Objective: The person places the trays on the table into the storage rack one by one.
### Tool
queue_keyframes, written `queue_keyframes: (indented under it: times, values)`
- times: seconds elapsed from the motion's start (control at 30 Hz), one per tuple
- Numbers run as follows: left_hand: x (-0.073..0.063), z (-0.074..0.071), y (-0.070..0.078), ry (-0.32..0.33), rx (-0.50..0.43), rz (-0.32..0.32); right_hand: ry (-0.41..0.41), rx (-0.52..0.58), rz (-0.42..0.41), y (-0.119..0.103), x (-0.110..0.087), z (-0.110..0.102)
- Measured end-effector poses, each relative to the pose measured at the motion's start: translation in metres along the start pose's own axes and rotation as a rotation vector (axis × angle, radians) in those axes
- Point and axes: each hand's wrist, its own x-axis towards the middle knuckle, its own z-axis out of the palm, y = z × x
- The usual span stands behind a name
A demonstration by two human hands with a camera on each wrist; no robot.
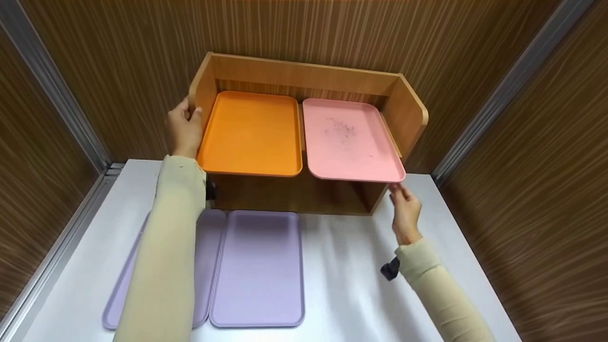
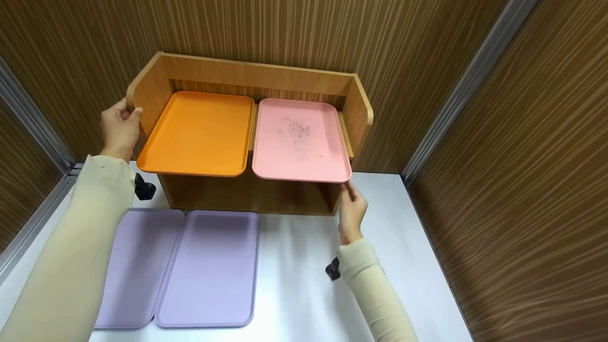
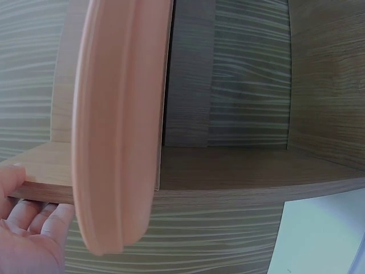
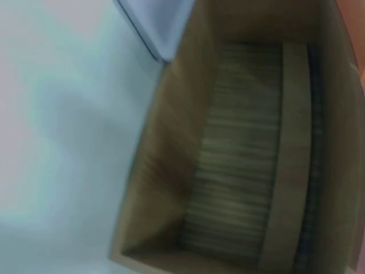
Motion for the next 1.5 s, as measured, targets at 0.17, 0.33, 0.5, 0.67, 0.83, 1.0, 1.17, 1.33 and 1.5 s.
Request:
queue_keyframes:
  times: [0.17,0.33,0.5,0.67,0.83,1.0,1.17,1.33,1.5]
  values:
    - [-0.001,0.0,0.0,0.0,0.026,0.014,-0.041,-0.124,-0.063,0.019,-0.023,0.004]
    - [-0.002,0.0,0.001,-0.011,0.023,0.009,-0.071,-0.27,-0.033,0.036,-0.044,0.011]
    - [-0.002,0.001,0.0,-0.011,0.002,0.002,-0.126,-0.322,-0.034,0.057,-0.069,0.019]
    - [-0.002,0.0,0.001,-0.005,0.034,-0.01,-0.218,-0.294,-0.012,0.082,-0.095,0.026]
    - [-0.001,0.0,0.001,-0.009,0.043,-0.017,-0.337,-0.301,0.046,0.09,-0.128,0.033]
    - [-0.002,-0.001,0.0,-0.015,0.038,-0.022,-0.456,-0.347,0.084,0.094,-0.158,0.037]
    - [-0.002,-0.002,-0.001,-0.009,0.047,-0.007,-0.482,-0.364,0.151,0.118,-0.177,0.035]
    - [0.0,-0.001,-0.001,-0.006,0.027,-0.006,-0.465,-0.311,0.22,0.135,-0.195,0.034]
    - [-0.001,0.0,0.0,0.003,0.01,0.0,-0.455,-0.219,0.242,0.144,-0.21,0.033]
